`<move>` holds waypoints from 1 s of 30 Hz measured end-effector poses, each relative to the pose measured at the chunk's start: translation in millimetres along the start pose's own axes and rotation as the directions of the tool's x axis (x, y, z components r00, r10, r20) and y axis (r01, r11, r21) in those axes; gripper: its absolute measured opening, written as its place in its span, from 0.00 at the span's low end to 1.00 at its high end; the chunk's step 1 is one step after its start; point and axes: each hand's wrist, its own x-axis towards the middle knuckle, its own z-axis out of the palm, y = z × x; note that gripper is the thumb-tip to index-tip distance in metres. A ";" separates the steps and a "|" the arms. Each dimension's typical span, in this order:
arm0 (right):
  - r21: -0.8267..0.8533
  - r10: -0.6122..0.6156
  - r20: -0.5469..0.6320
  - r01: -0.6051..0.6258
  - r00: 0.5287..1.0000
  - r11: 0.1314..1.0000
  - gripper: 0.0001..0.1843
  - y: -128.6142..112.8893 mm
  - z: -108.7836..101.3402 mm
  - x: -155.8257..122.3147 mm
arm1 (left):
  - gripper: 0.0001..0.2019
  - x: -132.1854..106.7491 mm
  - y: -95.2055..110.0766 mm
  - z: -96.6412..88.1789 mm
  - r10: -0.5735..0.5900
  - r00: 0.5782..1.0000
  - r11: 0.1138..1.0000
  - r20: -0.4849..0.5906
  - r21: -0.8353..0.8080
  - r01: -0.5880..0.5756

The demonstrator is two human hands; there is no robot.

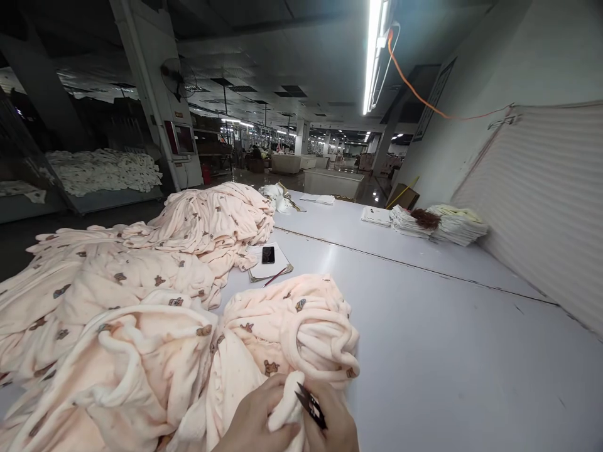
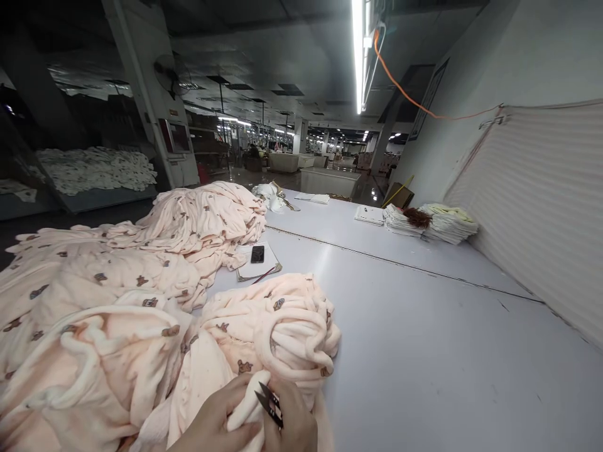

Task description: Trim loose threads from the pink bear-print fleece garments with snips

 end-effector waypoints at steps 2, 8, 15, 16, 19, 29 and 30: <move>0.026 0.011 -0.016 -0.011 1.000 1.000 0.11 -0.8 1.4 -0.5 | 0.14 -0.7 -6.1 -0.2 -0.007 1.000 1.000 -0.016 -0.029 0.006; -0.047 0.173 -0.088 -0.178 0.981 0.983 0.09 -6.6 0.5 -5.8 | 0.28 7.9 -0.9 -9.8 -0.028 0.999 1.000 -0.039 -0.013 0.027; -0.052 0.222 -0.237 -0.240 0.946 0.969 0.14 1.7 4.2 -3.2 | 0.03 12.2 9.5 2.5 -0.177 0.982 0.977 -0.070 -0.129 0.167; -0.005 0.261 -0.225 -0.269 0.939 0.963 0.15 1.2 2.7 -1.5 | 0.02 10.9 8.5 4.4 -0.202 0.976 0.971 -0.081 -0.147 0.188; 0.148 0.353 -0.087 -0.338 0.932 0.929 0.18 -2.8 -8.3 3.3 | 0.04 6.6 5.2 7.2 -0.216 0.966 0.966 -0.140 -0.176 0.190; 0.076 0.289 0.234 -0.314 0.928 0.946 0.19 0.7 -37.5 -3.4 | 0.06 -0.2 -3.4 12.2 -0.149 0.970 0.987 -0.194 -0.087 0.134; 0.065 0.281 0.258 -0.306 0.925 0.950 0.18 0.8 -35.5 -3.0 | 0.05 -0.6 -3.7 12.4 -0.135 0.972 0.990 -0.191 -0.075 0.122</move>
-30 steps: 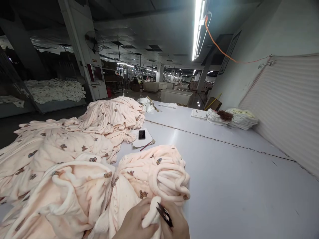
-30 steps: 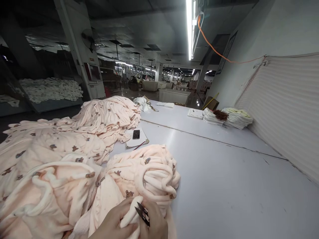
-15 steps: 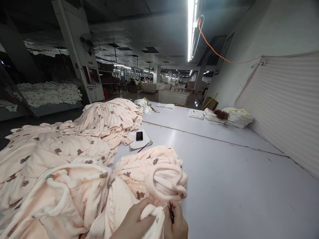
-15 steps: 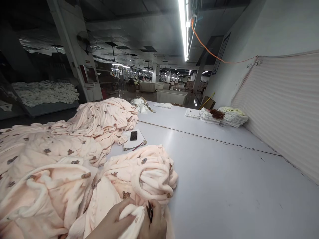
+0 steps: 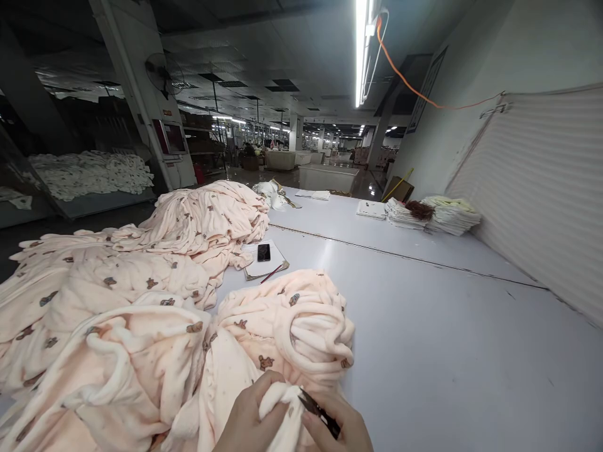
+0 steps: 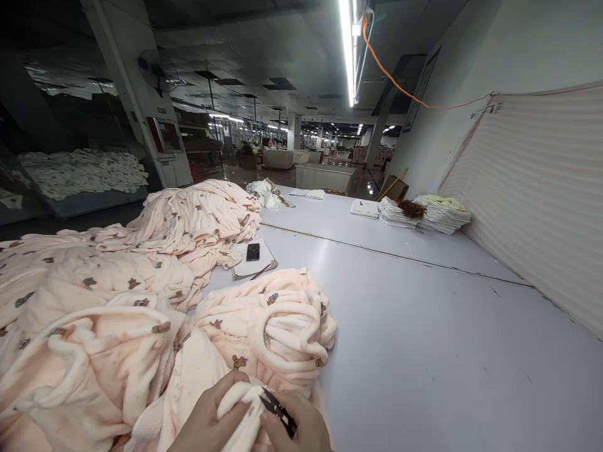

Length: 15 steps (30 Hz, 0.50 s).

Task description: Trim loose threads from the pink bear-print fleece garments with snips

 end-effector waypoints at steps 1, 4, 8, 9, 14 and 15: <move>-0.018 -0.003 0.009 0.003 1.000 1.000 0.18 -0.2 1.8 0.9 | 0.05 -0.3 -0.1 -0.1 0.011 1.000 1.000 0.003 0.007 -0.011; -0.092 0.011 -0.025 -0.013 1.000 0.996 0.16 -1.3 4.5 1.7 | 0.05 -1.2 1.3 -0.8 0.013 1.000 1.000 0.000 0.013 -0.013; -0.115 0.057 -0.010 -0.058 0.998 0.992 0.15 -2.8 0.6 0.1 | 0.06 -1.3 3.5 -0.5 -0.013 1.000 1.000 -0.004 0.016 0.013; -0.104 0.073 0.013 -0.071 0.997 0.992 0.15 -2.9 -0.8 0.3 | 0.06 -1.1 3.8 -0.3 -0.017 1.000 1.000 -0.004 0.019 0.017; 0.054 0.154 0.144 -0.163 0.978 0.985 0.17 2.9 -0.5 3.3 | 0.05 -0.9 5.1 -0.9 -0.033 0.999 0.999 0.002 0.028 0.032; 0.107 0.170 0.175 -0.190 0.970 0.976 0.19 5.4 1.3 3.6 | 0.05 -1.2 5.4 -1.5 -0.035 0.999 0.999 0.005 0.027 0.035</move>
